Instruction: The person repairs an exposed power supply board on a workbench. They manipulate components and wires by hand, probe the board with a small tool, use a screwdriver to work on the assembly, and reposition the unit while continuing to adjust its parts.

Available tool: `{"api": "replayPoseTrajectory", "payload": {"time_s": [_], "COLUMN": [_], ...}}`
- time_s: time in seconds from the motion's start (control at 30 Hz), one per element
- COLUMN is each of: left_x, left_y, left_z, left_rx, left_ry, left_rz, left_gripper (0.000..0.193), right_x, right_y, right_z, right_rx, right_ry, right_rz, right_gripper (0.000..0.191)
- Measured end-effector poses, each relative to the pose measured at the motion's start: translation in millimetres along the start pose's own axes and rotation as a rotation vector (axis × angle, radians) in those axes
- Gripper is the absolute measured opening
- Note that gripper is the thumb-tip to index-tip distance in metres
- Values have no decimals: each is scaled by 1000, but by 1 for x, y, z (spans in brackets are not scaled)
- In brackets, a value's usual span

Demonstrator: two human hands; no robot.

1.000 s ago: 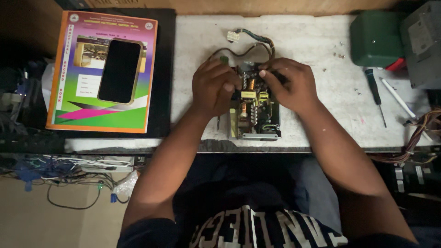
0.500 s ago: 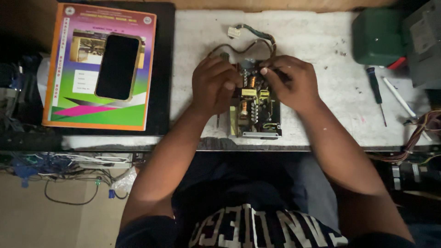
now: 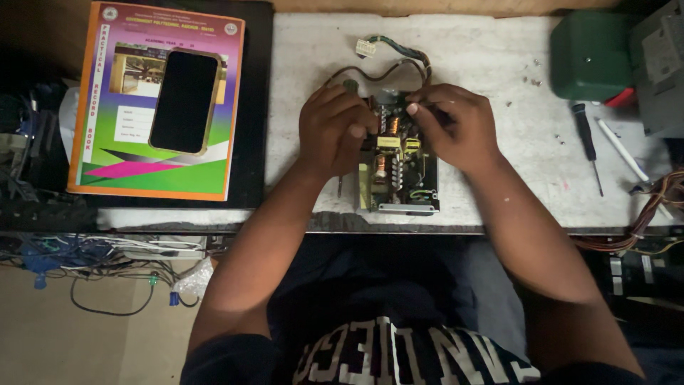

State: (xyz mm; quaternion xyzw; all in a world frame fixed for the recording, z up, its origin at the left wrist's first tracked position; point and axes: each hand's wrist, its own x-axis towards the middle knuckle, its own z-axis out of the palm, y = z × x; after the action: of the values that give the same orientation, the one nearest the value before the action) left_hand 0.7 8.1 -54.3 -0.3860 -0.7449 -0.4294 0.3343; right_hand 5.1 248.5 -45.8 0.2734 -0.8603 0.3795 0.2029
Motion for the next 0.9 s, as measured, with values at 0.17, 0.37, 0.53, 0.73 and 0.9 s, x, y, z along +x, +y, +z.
{"api": "replayPoseTrajectory", "payload": {"time_s": [0.17, 0.37, 0.53, 0.73, 0.9], "left_x": [1, 0, 1, 1, 1], "left_y": [-1, 0, -1, -1, -2], "left_z": [0, 4, 3, 4, 3], "left_rx": [-9, 26, -3, -23, -16], "left_ry": [0, -4, -19, 2, -4], "left_rz": [20, -11, -13, -19, -4], "left_gripper": [48, 50, 50, 49, 49], "right_x": [0, -3, -1, 0, 0], "right_y": [0, 3, 2, -2, -1], "right_z": [1, 0, 1, -2, -1], "right_rx": [59, 53, 63, 62, 50], "right_ry": [-5, 24, 5, 3, -17], "right_rz": [68, -46, 33, 7, 51], "right_gripper": [7, 8, 8, 9, 7]}}
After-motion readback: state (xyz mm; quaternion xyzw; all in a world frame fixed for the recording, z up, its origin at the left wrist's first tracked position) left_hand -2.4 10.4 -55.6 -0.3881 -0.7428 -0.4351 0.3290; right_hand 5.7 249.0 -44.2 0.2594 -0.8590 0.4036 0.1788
